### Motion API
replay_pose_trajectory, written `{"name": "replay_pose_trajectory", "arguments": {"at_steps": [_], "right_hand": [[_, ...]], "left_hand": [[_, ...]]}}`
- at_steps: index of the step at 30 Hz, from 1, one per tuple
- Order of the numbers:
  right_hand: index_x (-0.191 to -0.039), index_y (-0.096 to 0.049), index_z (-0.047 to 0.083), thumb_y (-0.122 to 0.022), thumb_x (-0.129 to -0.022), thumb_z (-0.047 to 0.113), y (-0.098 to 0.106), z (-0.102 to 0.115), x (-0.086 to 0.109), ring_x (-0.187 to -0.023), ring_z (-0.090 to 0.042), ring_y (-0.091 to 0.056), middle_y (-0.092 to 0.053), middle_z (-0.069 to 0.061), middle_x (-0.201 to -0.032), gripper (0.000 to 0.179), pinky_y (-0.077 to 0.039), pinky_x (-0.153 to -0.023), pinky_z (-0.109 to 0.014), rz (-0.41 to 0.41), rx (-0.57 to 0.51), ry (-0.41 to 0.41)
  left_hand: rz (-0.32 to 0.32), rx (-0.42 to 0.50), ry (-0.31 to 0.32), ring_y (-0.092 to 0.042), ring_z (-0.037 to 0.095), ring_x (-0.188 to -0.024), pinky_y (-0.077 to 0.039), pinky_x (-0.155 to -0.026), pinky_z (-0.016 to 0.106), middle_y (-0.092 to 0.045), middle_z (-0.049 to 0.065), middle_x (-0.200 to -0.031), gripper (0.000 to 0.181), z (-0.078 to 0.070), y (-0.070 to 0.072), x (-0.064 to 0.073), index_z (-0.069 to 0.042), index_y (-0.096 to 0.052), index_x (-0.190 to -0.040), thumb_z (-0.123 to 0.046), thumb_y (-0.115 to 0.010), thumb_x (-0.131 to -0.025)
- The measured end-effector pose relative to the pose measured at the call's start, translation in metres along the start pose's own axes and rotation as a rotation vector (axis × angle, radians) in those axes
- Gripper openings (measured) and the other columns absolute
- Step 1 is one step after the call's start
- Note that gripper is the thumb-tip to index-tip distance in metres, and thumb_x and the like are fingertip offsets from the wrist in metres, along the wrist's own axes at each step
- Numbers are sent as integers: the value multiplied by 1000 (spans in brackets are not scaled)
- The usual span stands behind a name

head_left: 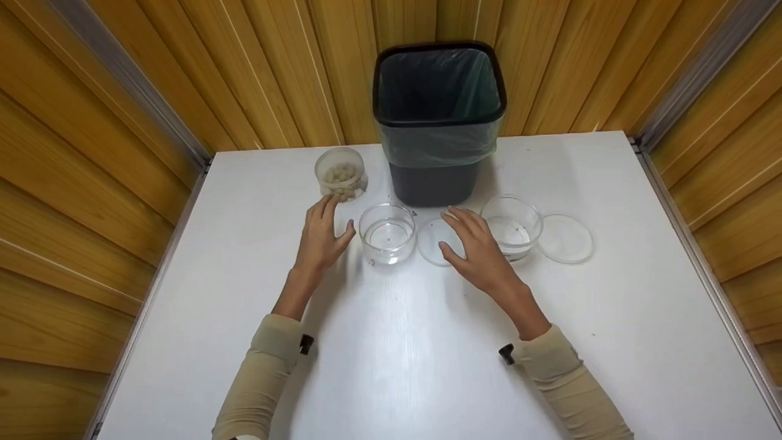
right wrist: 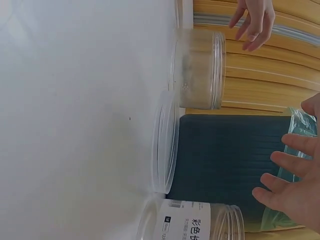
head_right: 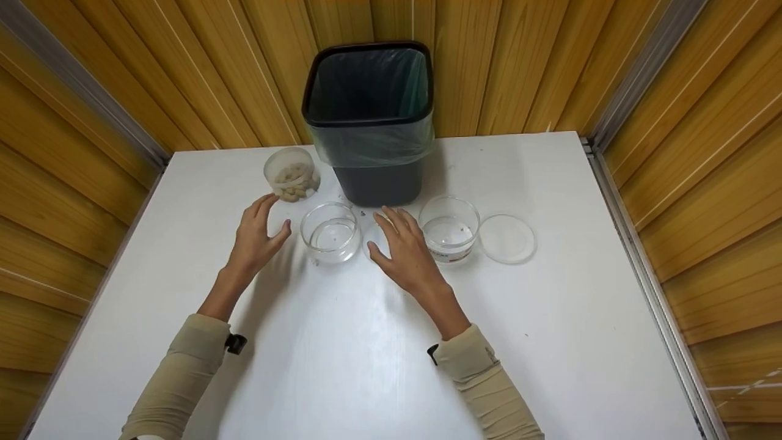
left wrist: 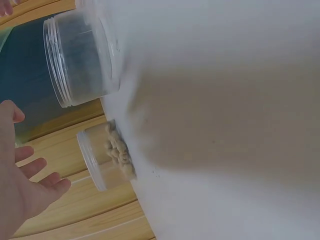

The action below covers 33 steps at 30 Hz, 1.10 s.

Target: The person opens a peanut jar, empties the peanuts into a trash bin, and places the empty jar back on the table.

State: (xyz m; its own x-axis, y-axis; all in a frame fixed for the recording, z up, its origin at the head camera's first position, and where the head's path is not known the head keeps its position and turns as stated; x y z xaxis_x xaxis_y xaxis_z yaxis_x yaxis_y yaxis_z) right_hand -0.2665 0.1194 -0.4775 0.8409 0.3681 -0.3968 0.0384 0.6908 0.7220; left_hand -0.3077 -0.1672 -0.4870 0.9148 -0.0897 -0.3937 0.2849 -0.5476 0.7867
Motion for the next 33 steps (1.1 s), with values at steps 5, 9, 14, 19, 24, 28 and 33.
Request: {"name": "replay_pose_trajectory", "arguments": {"at_steps": [5,9,14,19,24,28,33], "right_hand": [[-148,-51,4,-61,-101,27,-11,8,-5,-144,-39,-36,-46,-17,-153,53,-32,-118,-52,24,-7,32],[-147,-52,4,-62,-101,25,-13,12,-9,-142,-40,-38,-47,-16,-153,52,-33,-117,-52,26,-8,43],[-147,-53,5,-62,-100,26,-16,16,-13,-143,-40,-38,-47,-16,-153,52,-33,-118,-52,33,1,45],[-147,-52,6,-60,-101,28,-25,25,-17,-145,-40,-35,-46,-15,-154,52,-31,-118,-54,57,-19,52],[-147,-51,6,-60,-101,28,-35,34,-22,-145,-40,-34,-46,-15,-154,52,-30,-119,-53,81,-39,74],[-148,-51,6,-60,-101,29,-43,39,-26,-146,-39,-34,-46,-16,-154,53,-30,-120,-52,107,-39,94],[-147,-52,5,-61,-101,28,-50,45,-32,-144,-42,-36,-47,-17,-153,52,-30,-119,-53,119,-43,117]], "left_hand": [[17,37,90,-44,41,-137,-38,-114,51,-47,22,-149,57,24,-3,-2,0,-48,-146,-20,-65,-95],[47,115,202,-44,41,-137,-39,-114,51,-46,21,-150,60,47,-13,-8,0,-46,-148,-23,-64,-95],[78,194,382,-40,37,-143,-34,-117,48,-42,21,-154,66,79,-25,-15,0,-41,-151,-29,-62,-96],[84,260,471,-36,37,-146,-32,-119,46,-40,23,-154,71,96,-37,-23,2,-34,-153,-29,-64,-96],[83,338,499,-33,40,-147,-31,-120,47,-36,26,-156,77,101,-52,-34,4,-27,-155,-25,-66,-95],[66,390,518,-29,40,-149,-28,-122,45,-29,28,-159,85,105,-63,-42,5,-21,-156,-20,-70,-92],[14,433,538,-24,39,-151,-23,-124,43,-25,28,-160,96,109,-67,-50,6,-15,-157,-16,-76,-87]]}}
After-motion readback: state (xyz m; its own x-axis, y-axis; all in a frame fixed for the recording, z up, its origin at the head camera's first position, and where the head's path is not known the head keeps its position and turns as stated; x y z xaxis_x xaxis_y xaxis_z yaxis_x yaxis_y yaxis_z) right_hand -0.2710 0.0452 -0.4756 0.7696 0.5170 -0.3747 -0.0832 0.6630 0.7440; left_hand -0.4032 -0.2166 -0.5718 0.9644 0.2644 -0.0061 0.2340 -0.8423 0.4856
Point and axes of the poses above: each hand's wrist, its own x-axis away from the middle knuckle, its own y-axis out of the back of the hand, z = x × y, the point moved 9 cm from there along -x, towards the middle knuckle
